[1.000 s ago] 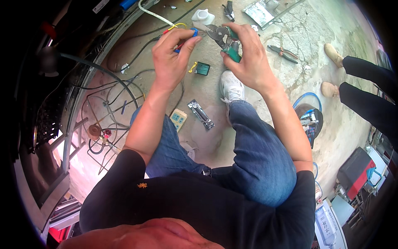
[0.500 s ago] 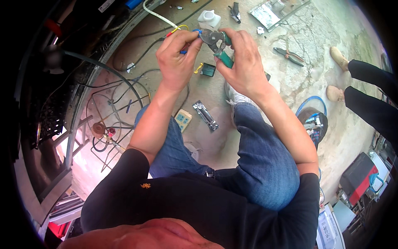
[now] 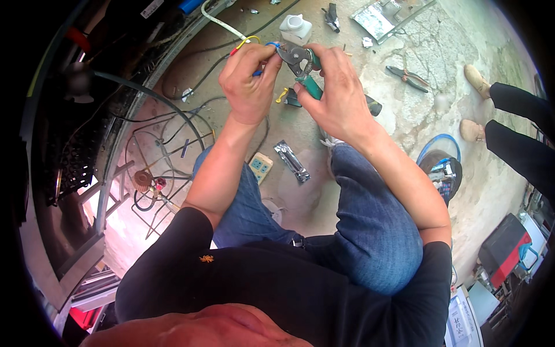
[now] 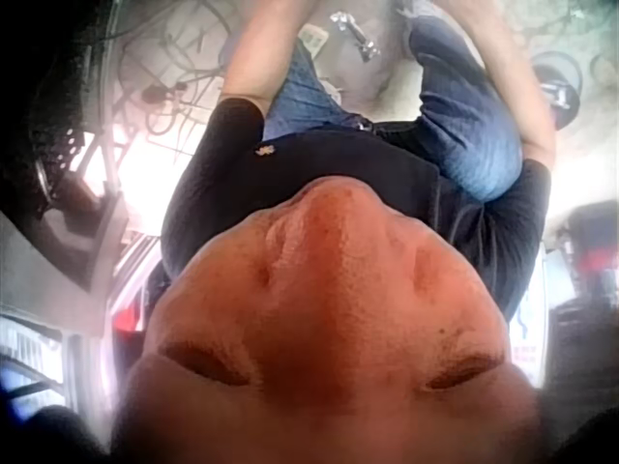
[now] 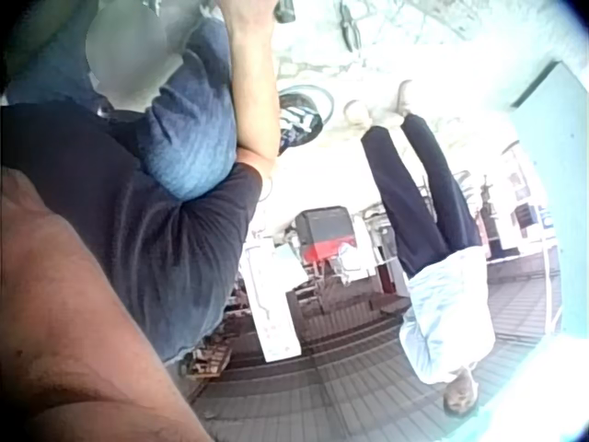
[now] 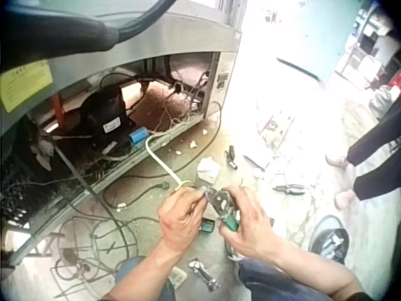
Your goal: The person connects wires at the bottom of an appliance, using wire connectors and a pair of pliers to secure the connections.
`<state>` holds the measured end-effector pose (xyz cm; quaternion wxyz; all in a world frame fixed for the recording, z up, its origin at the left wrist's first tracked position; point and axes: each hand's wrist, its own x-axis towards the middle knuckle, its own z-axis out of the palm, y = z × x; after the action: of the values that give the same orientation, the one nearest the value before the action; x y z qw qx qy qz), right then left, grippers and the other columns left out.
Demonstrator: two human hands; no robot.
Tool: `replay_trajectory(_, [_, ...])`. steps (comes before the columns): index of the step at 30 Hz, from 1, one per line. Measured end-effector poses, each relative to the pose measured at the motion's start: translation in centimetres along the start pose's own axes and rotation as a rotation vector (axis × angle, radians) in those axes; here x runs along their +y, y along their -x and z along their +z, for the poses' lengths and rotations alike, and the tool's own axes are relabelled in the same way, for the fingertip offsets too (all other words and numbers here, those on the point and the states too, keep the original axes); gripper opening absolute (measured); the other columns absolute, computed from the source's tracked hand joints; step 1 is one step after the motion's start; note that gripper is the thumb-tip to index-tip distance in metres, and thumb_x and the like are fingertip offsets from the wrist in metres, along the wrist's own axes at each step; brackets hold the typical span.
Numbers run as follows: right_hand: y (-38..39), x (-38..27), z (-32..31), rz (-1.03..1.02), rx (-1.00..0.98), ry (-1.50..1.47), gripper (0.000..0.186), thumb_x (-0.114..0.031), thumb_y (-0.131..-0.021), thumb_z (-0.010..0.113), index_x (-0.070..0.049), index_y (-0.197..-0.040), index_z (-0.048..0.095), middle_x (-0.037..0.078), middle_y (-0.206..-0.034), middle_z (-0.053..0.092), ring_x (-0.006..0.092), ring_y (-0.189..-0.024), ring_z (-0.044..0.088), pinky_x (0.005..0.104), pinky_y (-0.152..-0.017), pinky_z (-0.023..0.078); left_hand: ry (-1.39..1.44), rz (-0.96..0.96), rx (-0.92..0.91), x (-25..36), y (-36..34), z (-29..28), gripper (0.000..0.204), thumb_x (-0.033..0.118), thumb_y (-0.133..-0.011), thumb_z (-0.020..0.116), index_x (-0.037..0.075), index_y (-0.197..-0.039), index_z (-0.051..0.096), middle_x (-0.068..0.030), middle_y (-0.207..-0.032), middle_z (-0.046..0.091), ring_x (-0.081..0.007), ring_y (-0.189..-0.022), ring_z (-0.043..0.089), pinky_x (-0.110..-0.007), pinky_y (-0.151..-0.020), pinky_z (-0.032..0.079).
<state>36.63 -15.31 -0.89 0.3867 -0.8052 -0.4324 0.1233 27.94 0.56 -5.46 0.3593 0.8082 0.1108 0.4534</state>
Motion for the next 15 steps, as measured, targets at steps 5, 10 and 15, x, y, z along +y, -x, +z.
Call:
replay_trajectory(5, [0.1,-0.5,0.2,0.028,-0.016,-0.031,0.056,-0.015,-0.086,0.074,0.000,-0.135,0.051,0.018,-0.109,0.057,0.0343,-0.102,0.062,0.0452,-0.091,0.050,0.001,0.022,0.017,-0.1,0.0,0.1,0.020,-0.007,-0.076,0.081,0.001,-0.091,0.071,-0.0089,-0.082,0.069,-0.0169,-0.066,0.063,-0.027,-0.059,0.051])
replay_trajectory(10, [0.1,-0.9,0.5,0.035,-0.018,-0.024,0.057,-0.016,-0.087,0.074,0.000,-0.136,0.051,0.019,-0.110,0.057,0.0338,-0.100,0.064,0.0456,-0.090,0.052,-0.021,0.031,0.046,-0.2,0.2,0.4,0.022,-0.008,-0.073,0.082,0.002,-0.088,0.070,-0.0086,-0.079,0.067,-0.0176,-0.063,0.062,-0.028,-0.058,0.050])
replay_trajectory(15, [0.0,-1.5,0.4,0.098,-0.044,0.058,0.055,-0.022,-0.089,0.074,0.000,-0.135,0.054,0.019,-0.109,0.060,0.0349,-0.098,0.066,0.0463,-0.086,0.053,-0.062,0.067,0.049,-0.4,0.4,0.5,0.021,-0.006,-0.072,0.082,0.003,-0.086,0.069,-0.0090,-0.076,0.066,-0.0197,-0.061,0.061,-0.029,-0.056,0.048])
